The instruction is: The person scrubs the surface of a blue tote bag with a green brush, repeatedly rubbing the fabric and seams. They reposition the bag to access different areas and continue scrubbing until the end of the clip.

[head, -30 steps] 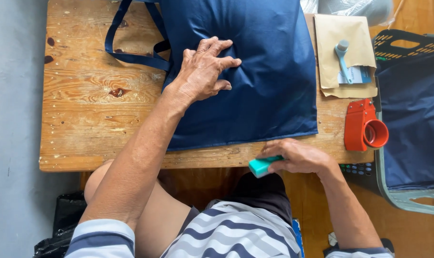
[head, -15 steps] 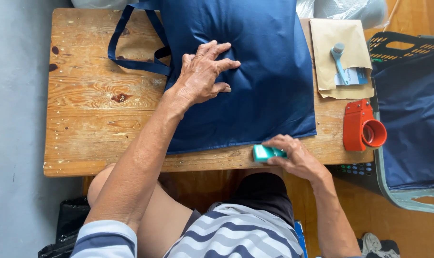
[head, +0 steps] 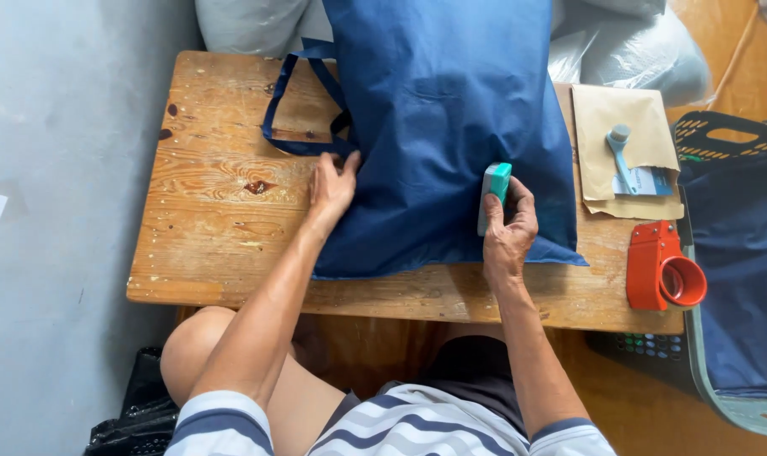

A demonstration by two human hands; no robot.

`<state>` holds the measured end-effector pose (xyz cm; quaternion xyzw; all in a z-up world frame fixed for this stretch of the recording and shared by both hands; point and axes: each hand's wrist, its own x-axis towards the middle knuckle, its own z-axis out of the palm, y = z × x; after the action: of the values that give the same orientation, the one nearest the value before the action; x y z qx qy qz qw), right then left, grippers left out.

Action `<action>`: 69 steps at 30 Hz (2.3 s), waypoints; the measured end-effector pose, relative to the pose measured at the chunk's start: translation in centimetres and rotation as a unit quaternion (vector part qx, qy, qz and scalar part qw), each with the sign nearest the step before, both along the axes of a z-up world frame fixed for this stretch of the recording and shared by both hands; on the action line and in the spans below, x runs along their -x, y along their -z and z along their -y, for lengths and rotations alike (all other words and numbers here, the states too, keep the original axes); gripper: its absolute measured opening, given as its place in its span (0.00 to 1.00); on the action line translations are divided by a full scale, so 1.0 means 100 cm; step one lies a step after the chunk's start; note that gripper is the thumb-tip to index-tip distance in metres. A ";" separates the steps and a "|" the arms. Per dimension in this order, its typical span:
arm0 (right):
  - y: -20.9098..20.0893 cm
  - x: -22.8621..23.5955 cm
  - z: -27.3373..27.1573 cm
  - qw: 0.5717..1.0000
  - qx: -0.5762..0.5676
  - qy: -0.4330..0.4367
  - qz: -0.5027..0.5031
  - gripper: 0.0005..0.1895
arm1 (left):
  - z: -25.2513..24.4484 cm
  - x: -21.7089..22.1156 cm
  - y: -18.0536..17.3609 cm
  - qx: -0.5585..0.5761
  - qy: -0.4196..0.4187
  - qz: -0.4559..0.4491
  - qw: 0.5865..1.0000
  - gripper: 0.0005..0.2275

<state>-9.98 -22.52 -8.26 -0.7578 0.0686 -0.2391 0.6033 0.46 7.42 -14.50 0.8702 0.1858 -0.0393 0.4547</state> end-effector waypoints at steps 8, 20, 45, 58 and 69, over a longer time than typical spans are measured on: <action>-0.017 -0.001 -0.007 0.999 0.002 0.015 -0.031 0.18 | 0.041 0.060 -0.007 0.055 -0.033 0.024 0.998 0.26; -0.016 -0.039 0.058 0.990 0.143 0.007 -0.013 0.20 | 0.110 0.166 -0.083 0.173 0.090 -0.125 0.973 0.18; -0.081 -0.125 -0.208 0.640 0.582 -0.261 0.428 0.15 | -0.102 -0.049 -0.043 0.380 -0.307 0.087 0.868 0.14; -0.096 0.004 -0.074 0.610 0.668 -0.304 0.300 0.08 | -0.094 -0.072 -0.029 0.344 -0.363 0.098 0.860 0.11; -0.153 0.059 -0.031 0.602 0.657 -0.447 0.080 0.25 | -0.066 -0.002 -0.144 0.304 -0.248 -0.072 0.917 0.49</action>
<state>-15.85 -19.43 7.00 -0.8637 -0.5032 0.0199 -0.0224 0.65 14.01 -0.11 0.6109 0.4066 -0.0428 0.6780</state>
